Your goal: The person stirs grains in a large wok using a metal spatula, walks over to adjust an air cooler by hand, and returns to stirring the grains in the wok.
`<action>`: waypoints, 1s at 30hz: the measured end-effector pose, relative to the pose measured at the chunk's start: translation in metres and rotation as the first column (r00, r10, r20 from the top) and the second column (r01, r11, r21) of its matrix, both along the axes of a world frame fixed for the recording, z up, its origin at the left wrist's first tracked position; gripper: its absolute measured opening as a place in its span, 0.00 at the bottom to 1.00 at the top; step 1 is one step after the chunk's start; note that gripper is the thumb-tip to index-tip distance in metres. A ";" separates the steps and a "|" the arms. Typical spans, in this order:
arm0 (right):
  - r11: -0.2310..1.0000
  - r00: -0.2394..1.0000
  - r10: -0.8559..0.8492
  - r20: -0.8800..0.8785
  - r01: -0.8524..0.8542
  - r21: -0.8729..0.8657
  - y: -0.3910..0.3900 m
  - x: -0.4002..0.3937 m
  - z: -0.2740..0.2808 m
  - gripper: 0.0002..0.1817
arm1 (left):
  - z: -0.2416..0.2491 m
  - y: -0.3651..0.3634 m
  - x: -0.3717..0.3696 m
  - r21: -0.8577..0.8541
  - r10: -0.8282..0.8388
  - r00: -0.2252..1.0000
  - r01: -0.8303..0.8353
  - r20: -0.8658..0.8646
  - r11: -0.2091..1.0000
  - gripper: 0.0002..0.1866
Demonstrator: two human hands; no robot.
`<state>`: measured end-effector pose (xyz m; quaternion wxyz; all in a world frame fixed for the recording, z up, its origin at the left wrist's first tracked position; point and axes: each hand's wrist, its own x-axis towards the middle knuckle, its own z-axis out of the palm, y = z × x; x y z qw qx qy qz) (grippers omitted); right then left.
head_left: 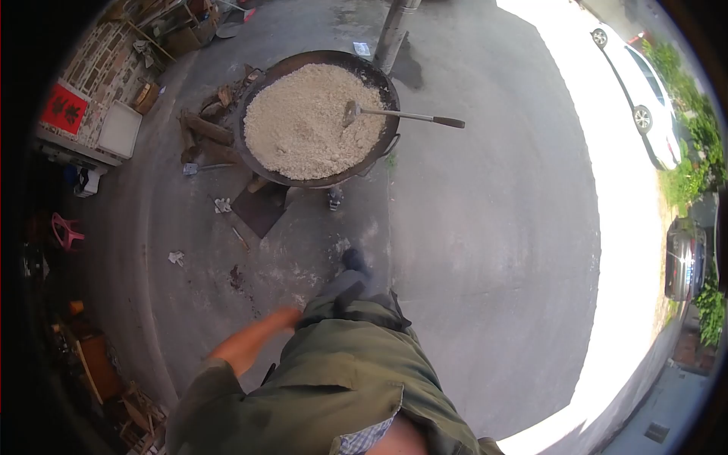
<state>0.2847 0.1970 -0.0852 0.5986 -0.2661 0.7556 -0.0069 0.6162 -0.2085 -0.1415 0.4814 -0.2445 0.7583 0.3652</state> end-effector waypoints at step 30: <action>0.617 0.552 0.304 -0.776 -0.735 -0.281 -0.642 -0.458 0.046 0.16 | 0.163 0.227 -0.319 0.246 0.744 -0.068 -0.960 -0.665 0.132 0.42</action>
